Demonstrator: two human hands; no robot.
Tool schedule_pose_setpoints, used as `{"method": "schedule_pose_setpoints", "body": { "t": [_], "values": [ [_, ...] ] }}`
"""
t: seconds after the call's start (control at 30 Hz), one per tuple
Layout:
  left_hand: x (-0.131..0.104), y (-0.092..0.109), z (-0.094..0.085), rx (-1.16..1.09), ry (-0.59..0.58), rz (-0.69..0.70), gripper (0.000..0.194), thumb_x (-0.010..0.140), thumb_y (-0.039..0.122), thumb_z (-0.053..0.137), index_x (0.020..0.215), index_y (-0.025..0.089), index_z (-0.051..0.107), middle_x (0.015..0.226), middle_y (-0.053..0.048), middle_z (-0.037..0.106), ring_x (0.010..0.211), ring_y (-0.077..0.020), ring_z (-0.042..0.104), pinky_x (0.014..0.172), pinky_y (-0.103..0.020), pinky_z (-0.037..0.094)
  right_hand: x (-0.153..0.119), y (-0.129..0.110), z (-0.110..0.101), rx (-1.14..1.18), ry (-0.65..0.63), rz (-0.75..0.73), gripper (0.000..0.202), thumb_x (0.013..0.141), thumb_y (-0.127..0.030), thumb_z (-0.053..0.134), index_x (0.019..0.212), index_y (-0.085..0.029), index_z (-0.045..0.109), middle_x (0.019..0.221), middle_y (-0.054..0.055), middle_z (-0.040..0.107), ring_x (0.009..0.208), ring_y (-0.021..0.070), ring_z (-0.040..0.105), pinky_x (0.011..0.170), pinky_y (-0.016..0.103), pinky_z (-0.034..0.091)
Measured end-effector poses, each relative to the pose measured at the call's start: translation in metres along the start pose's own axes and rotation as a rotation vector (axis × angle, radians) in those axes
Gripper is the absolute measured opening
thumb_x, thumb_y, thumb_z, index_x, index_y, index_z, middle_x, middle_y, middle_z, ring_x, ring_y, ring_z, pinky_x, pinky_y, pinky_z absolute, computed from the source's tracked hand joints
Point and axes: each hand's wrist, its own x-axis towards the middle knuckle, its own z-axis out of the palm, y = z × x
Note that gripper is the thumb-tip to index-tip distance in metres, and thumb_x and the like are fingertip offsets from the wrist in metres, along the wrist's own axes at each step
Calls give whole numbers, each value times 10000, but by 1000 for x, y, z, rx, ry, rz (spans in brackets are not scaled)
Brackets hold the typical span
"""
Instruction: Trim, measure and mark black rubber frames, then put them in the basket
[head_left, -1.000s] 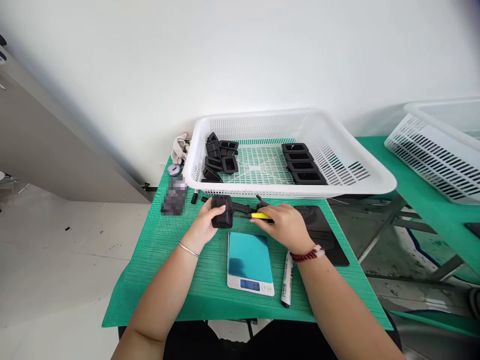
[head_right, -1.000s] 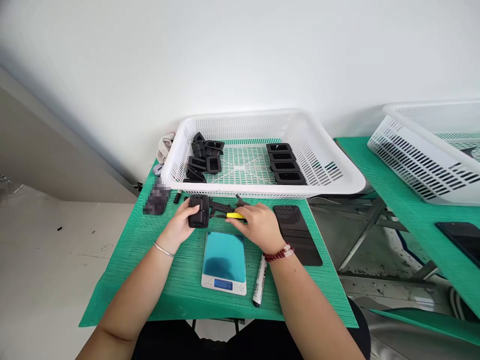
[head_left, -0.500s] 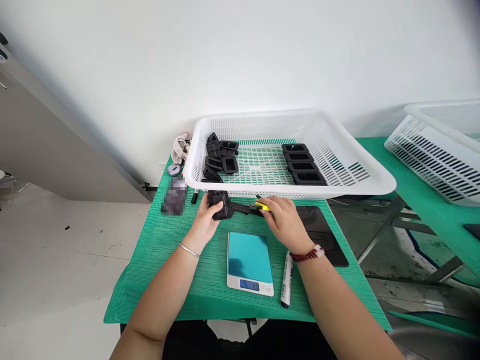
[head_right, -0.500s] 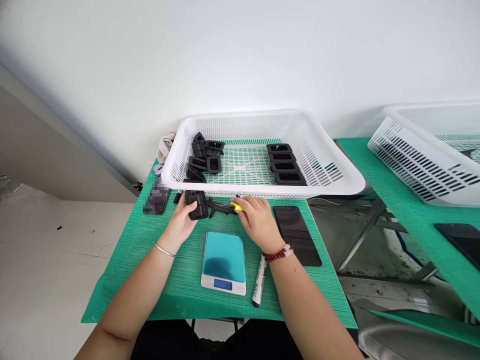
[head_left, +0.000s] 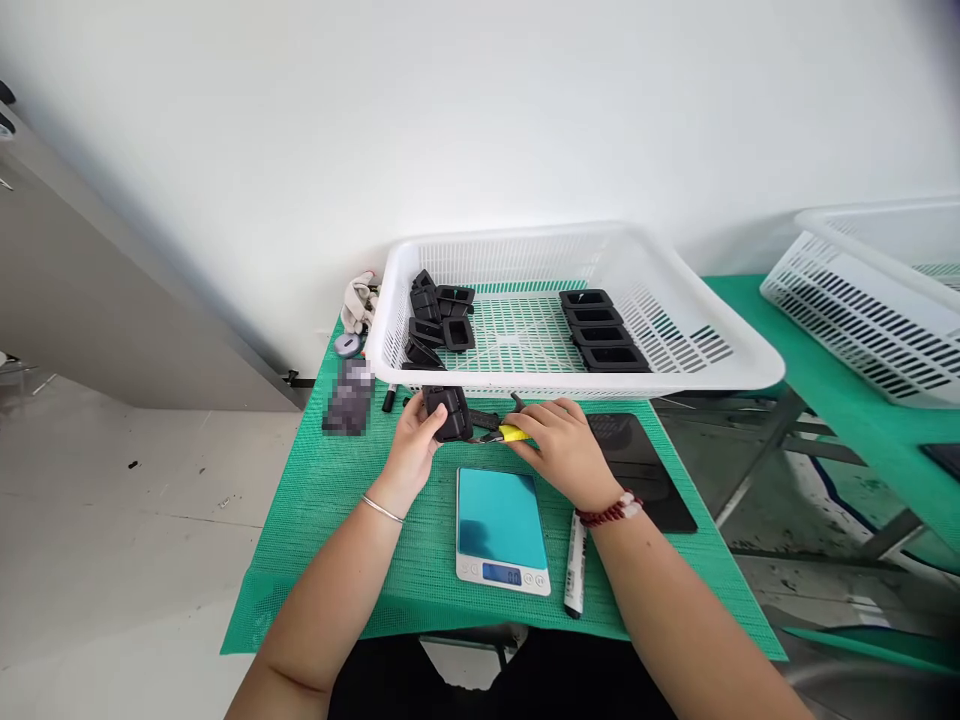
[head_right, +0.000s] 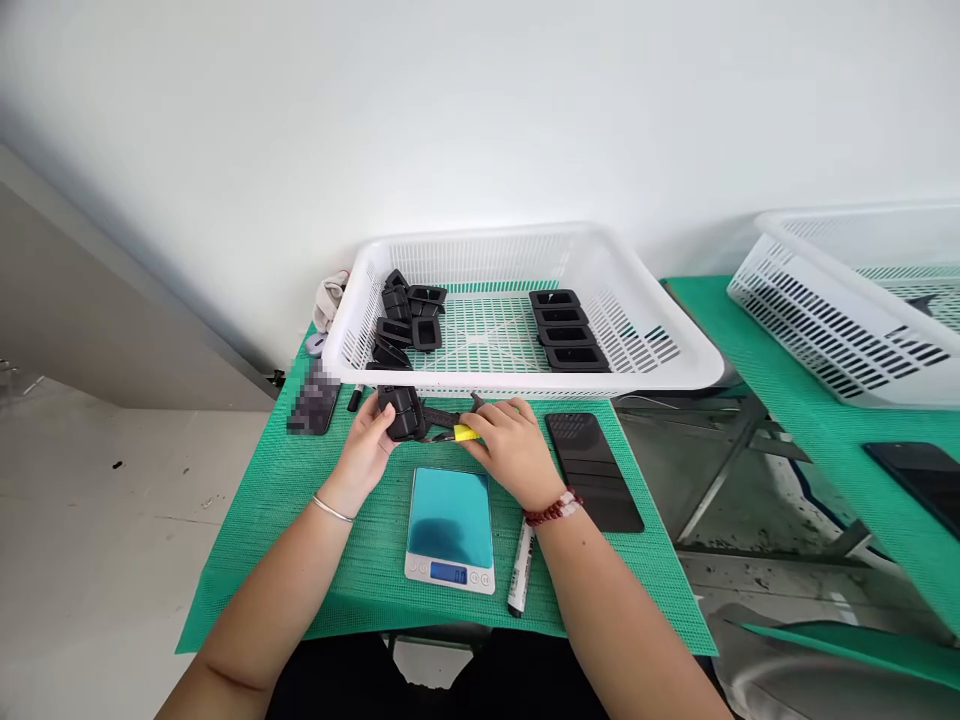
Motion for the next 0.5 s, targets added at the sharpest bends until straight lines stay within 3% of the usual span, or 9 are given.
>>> {"method": "schedule_pose_setpoints", "body": {
  "t": [0.23,0.5],
  "values": [
    [0,5,-1,90,58,34,390,686,357,759,1024,195,651,1012,-55,684,936,-202,639,791,-314,507,-1,-2,1,-45,28,1,178,891,-264,502,977,-203,645,890,58,679,829,211,594,860,382,337],
    [-2,4,0,118,76,48,366,691,373,757,988,184,656,891,-35,690,823,-159,641,726,-270,506,-2,2,-1,-33,131,29,259,897,-400,513,937,-179,643,780,56,692,717,193,611,834,366,367]
  ]
}}
